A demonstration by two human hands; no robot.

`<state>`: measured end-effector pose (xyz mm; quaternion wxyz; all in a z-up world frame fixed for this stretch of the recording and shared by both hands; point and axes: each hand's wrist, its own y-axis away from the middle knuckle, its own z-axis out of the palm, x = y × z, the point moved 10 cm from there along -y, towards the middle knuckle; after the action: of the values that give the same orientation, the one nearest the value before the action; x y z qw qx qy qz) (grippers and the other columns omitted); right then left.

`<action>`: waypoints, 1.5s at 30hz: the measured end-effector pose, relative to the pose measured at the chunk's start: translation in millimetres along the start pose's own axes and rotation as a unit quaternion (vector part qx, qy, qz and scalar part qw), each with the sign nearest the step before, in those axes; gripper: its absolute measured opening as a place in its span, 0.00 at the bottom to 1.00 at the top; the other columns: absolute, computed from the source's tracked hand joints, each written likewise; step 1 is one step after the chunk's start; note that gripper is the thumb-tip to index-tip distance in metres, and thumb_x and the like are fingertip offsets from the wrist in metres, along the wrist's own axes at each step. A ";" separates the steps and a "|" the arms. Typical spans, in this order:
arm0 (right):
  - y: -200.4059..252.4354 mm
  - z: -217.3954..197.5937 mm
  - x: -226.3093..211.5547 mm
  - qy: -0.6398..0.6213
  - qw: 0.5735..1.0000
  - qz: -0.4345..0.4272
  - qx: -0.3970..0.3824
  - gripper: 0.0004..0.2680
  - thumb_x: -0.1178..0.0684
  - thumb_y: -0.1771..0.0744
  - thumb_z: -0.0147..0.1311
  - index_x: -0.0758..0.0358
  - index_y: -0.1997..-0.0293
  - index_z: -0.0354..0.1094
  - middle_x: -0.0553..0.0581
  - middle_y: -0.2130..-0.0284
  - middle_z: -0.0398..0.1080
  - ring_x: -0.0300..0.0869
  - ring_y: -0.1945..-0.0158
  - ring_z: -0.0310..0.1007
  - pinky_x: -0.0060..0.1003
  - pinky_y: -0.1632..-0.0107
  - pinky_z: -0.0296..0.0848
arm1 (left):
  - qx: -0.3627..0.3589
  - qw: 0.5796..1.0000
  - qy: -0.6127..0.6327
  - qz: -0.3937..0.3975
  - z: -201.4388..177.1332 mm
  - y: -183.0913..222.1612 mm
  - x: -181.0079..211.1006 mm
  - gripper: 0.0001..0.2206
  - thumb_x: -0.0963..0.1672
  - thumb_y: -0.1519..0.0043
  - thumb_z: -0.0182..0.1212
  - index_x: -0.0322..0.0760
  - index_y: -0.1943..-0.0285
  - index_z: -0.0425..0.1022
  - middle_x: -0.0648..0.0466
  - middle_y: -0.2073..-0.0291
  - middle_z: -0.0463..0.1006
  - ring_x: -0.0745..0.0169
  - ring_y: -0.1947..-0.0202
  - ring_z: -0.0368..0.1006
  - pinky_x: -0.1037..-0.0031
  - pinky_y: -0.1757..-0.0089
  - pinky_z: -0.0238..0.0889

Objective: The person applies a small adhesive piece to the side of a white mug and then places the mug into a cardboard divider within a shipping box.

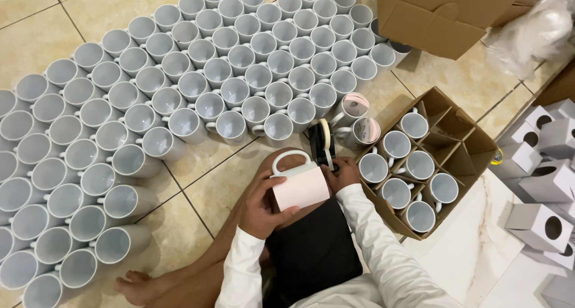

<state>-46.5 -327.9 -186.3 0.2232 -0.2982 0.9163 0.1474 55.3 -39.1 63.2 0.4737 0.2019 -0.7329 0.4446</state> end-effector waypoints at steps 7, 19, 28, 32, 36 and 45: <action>-1.6 1.1 6.6 -0.016 0.998 -0.054 0.037 0.09 0.40 0.36 0.54 0.48 0.61 0.75 0.46 0.57 0.71 0.47 0.50 0.72 0.41 0.47 0.72 | 0.015 1.000 0.021 -0.003 11.3 -10.3 -17.4 0.27 0.49 0.59 0.78 0.34 0.52 0.76 0.42 0.56 0.73 0.50 0.56 0.74 0.63 0.51 0.65; 12.6 -28.7 -32.6 -0.098 0.985 -0.115 0.081 0.08 0.50 0.36 0.51 0.63 0.66 0.73 0.59 0.64 0.70 0.51 0.57 0.71 0.44 0.52 0.67 | -0.090 0.979 0.105 -0.152 -11.5 -38.9 -54.0 0.27 0.45 0.58 0.75 0.40 0.48 0.72 0.46 0.46 0.66 0.51 0.44 0.66 0.67 0.49 0.61; 17.6 -36.8 -32.5 -0.082 0.988 -0.089 0.095 0.06 0.52 0.35 0.52 0.62 0.66 0.71 0.58 0.67 0.66 0.51 0.62 0.68 0.43 0.59 0.67 | -0.084 0.981 0.087 -0.151 -8.3 -15.7 -57.1 0.27 0.45 0.60 0.77 0.42 0.50 0.73 0.46 0.46 0.65 0.53 0.44 0.66 0.69 0.52 0.65; 16.8 -34.5 -22.2 -0.077 0.997 0.029 0.015 0.07 0.45 0.36 0.51 0.53 0.64 0.72 0.49 0.76 0.75 0.44 0.68 0.76 0.38 0.53 0.67 | -0.067 0.989 0.062 -0.114 -8.1 -13.7 -50.2 0.27 0.45 0.59 0.76 0.41 0.49 0.71 0.44 0.45 0.66 0.51 0.42 0.64 0.66 0.49 0.63; 12.8 -10.2 3.9 -0.055 0.993 0.099 -0.041 0.05 0.42 0.36 0.51 0.41 0.65 0.73 0.39 0.83 0.72 0.41 0.68 0.76 0.38 0.57 0.73 | -0.034 0.997 0.062 -0.020 -8.6 -23.3 -37.7 0.28 0.46 0.59 0.78 0.30 0.51 0.74 0.37 0.53 0.69 0.47 0.54 0.72 0.59 0.51 0.63; 49.3 -16.0 4.3 -0.182 0.972 0.145 -0.024 0.05 0.49 0.38 0.53 0.52 0.66 0.74 0.47 0.81 0.74 0.39 0.76 0.76 0.33 0.64 0.74 | -0.056 0.996 0.069 -0.009 5.4 -19.3 -34.0 0.27 0.45 0.59 0.78 0.30 0.51 0.74 0.38 0.51 0.69 0.46 0.52 0.72 0.60 0.50 0.63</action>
<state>-85.0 -298.0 -168.0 0.3553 -0.1359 0.8898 0.2521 82.3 -58.1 41.6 0.5377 0.1504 -0.7203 0.4116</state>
